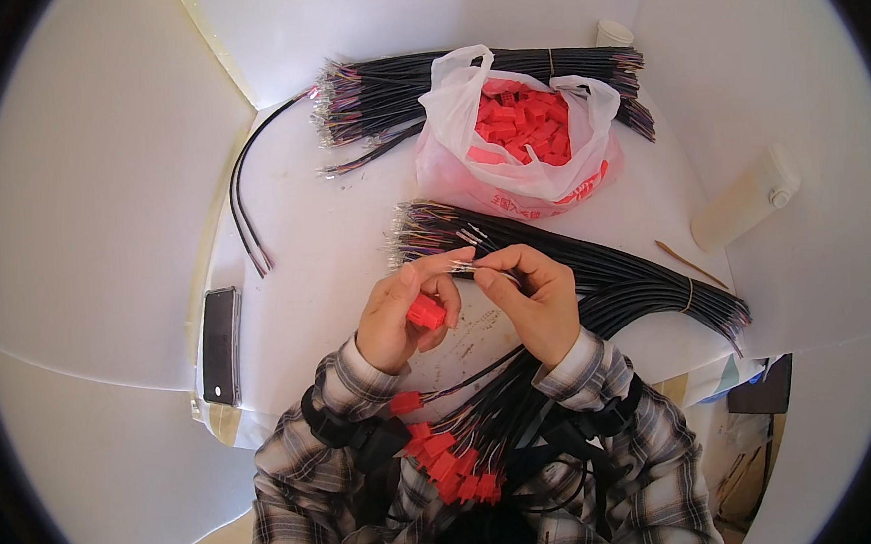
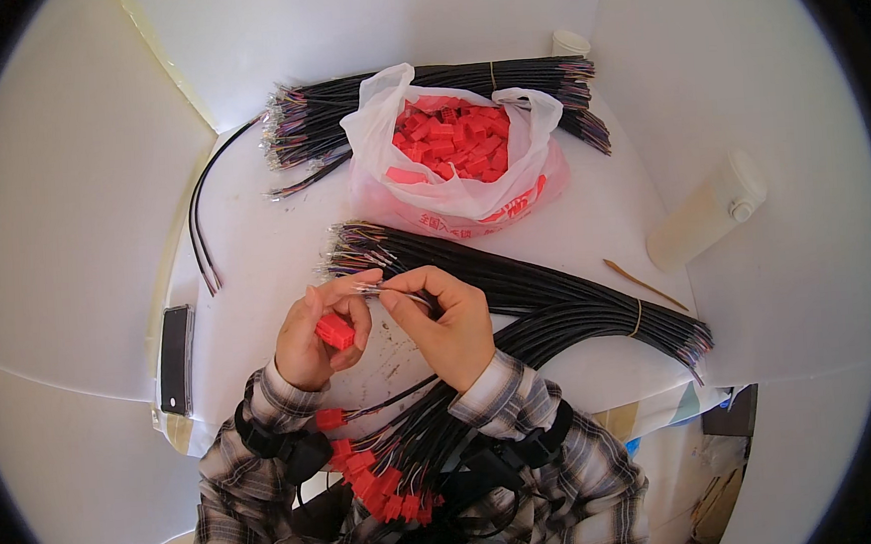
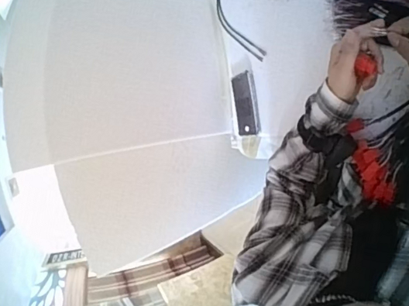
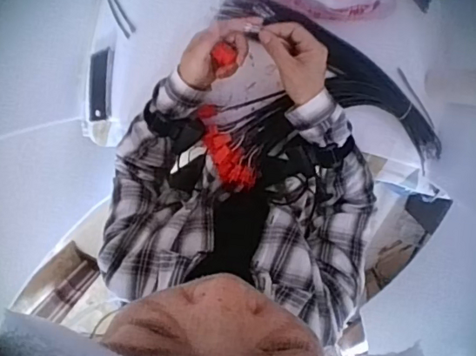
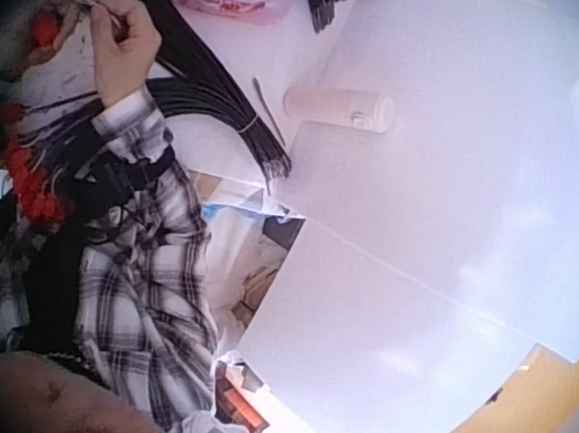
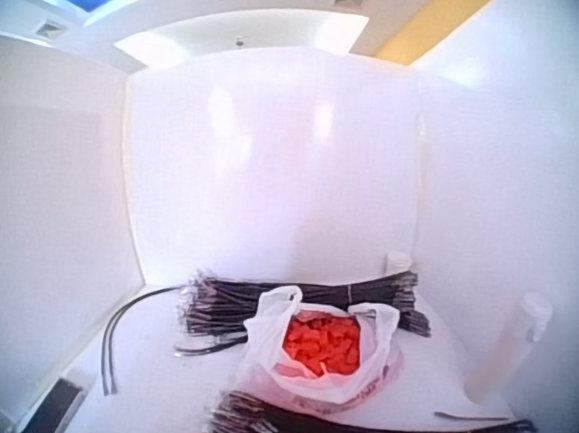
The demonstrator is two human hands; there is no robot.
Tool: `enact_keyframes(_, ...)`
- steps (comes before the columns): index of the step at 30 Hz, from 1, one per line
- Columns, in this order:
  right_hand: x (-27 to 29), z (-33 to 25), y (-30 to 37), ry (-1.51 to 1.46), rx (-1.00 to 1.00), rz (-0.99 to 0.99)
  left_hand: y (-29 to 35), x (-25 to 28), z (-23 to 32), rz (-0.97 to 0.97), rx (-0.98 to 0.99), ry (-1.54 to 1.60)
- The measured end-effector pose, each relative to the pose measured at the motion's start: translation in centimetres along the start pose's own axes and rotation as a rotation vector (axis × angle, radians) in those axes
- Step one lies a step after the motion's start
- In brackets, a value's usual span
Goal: Insert the ends of multiple thin electrical wires into a pink plastic connector housing to form a wire harness.
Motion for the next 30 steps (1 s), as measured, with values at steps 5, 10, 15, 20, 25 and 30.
enact_keyframes(5, -0.3, 0.0, 0.0, 0.002, 0.005, -0.02, 0.1, 0.0, 0.4, 0.02, -0.01, 0.032)
enact_keyframes(10, -0.9, 0.3, 0.1, 0.06, -0.024, -0.086, 0.3, 1.6, 0.0, 0.139, -0.039, -0.112)
enact_keyframes(15, -1.4, 0.3, 0.1, 0.074, 0.024, -0.132, 0.5, 3.1, -0.3, 0.287, -0.04, -0.133)
enact_keyframes(20, -1.4, 0.7, 0.1, 0.038, -0.009, -0.12, 0.7, 3.7, -0.4, 0.354, 0.002, -0.164)
enact_keyframes(25, -1.3, 0.7, 0.1, -0.019, -0.04, -0.119, 0.7, 3.8, -0.3, 0.371, 0.018, -0.192)
enact_keyframes(30, -1.2, 0.0, 0.1, 0.02, -0.003, -0.153, 0.8, 4.0, -0.3, 0.384, 0.02, -0.187)
Point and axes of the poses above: each hand's wrist, its own y-axis away from the middle knuckle, its own x-axis out of the back of the hand, z = x × y, the point moved 10 cm from there along -y, towards the middle knuckle, and after that the axes turned 5 degrees about -y, right-handed, at the moved point
